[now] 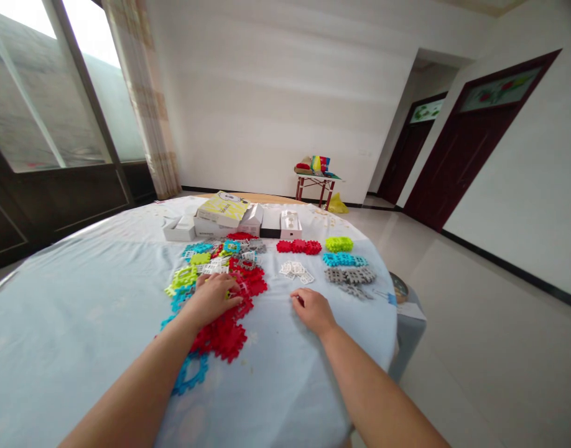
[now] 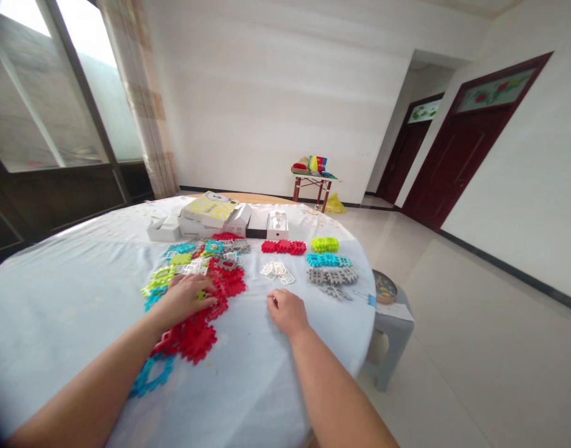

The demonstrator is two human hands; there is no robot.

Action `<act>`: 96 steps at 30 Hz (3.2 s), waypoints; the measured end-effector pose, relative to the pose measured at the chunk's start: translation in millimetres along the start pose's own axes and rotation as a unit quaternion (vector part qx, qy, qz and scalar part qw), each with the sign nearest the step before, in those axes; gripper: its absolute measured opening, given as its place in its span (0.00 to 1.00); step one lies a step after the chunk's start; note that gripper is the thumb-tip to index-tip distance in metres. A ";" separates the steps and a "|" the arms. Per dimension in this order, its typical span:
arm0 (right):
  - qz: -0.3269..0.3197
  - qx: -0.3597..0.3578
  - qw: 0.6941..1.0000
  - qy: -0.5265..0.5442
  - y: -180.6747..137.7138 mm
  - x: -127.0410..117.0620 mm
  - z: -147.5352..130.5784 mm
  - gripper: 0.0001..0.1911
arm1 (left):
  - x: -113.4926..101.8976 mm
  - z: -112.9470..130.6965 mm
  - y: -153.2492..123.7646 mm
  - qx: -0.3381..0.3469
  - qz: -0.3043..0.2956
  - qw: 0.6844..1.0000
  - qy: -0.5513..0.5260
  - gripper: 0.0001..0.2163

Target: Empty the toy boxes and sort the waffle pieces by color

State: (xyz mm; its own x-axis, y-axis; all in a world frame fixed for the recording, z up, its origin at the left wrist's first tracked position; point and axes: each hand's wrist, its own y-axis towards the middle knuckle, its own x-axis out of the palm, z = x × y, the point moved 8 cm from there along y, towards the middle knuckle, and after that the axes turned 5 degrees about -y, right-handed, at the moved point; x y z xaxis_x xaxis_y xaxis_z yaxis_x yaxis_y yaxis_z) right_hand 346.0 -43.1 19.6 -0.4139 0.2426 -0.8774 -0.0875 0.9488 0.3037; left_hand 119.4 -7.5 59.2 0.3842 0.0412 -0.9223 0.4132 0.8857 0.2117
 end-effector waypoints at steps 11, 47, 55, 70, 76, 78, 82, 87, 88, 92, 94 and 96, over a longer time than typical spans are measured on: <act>0.003 0.005 0.999 0.032 0.6 -1.1 3.1 0.12 | -20.8 -23.5 2.9 -0.054 0.059 0.997 -0.001 0.15; 0.017 0.012 0.995 0.094 6.5 2.5 13.8 0.12 | -53.1 -37.1 21.4 -0.118 0.154 0.978 -0.082 0.19; 0.023 0.026 0.994 0.103 6.1 2.0 15.9 0.12 | 0.6 33.1 64.2 -0.109 0.082 0.952 -0.274 0.19; 0.024 0.031 0.998 0.043 5.9 4.0 14.1 0.13 | -11.3 -6.9 22.6 -0.138 0.114 0.982 -0.066 0.18; 0.034 0.030 0.999 0.013 5.0 2.5 11.5 0.12 | -17.1 -44.2 16.2 -0.182 0.055 0.982 -0.006 0.18; 0.037 0.028 0.999 -0.001 4.5 2.5 10.3 0.12 | -16.4 -52.9 16.3 -0.184 0.030 0.982 -0.007 0.17; 0.033 0.026 0.999 -0.021 3.7 3.7 8.9 0.12 | -19.4 -63.0 14.3 -0.184 0.015 0.983 -0.006 0.17; 0.034 0.022 0.999 -0.025 3.3 4.2 7.8 0.12 | -26.4 -69.9 11.6 -0.203 0.033 0.979 0.003 0.20; 0.033 0.022 0.999 -0.026 3.2 4.2 7.6 0.12 | -27.1 -72.1 10.8 -0.212 0.039 0.976 0.006 0.21; 0.029 0.022 0.999 -0.033 2.9 4.2 6.6 0.12 | -23.7 -78.2 7.9 -0.234 0.052 0.971 0.011 0.20; 0.029 0.022 0.999 -0.034 2.7 3.8 6.1 0.12 | -20.0 -77.7 7.7 -0.231 0.053 0.971 0.007 0.19; 0.027 0.025 0.999 -0.031 2.7 3.6 6.2 0.12 | -17.8 -75.9 8.3 -0.225 0.059 0.973 0.003 0.18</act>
State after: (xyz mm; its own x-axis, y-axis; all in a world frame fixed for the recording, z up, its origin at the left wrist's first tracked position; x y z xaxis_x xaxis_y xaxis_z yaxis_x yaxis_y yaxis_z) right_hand 349.9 -38.4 15.0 -0.3596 0.3047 -0.8820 -0.0198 0.9425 0.3336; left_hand 53.2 34.2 52.8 0.4012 0.1557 -0.9027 -0.0367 0.9874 0.1540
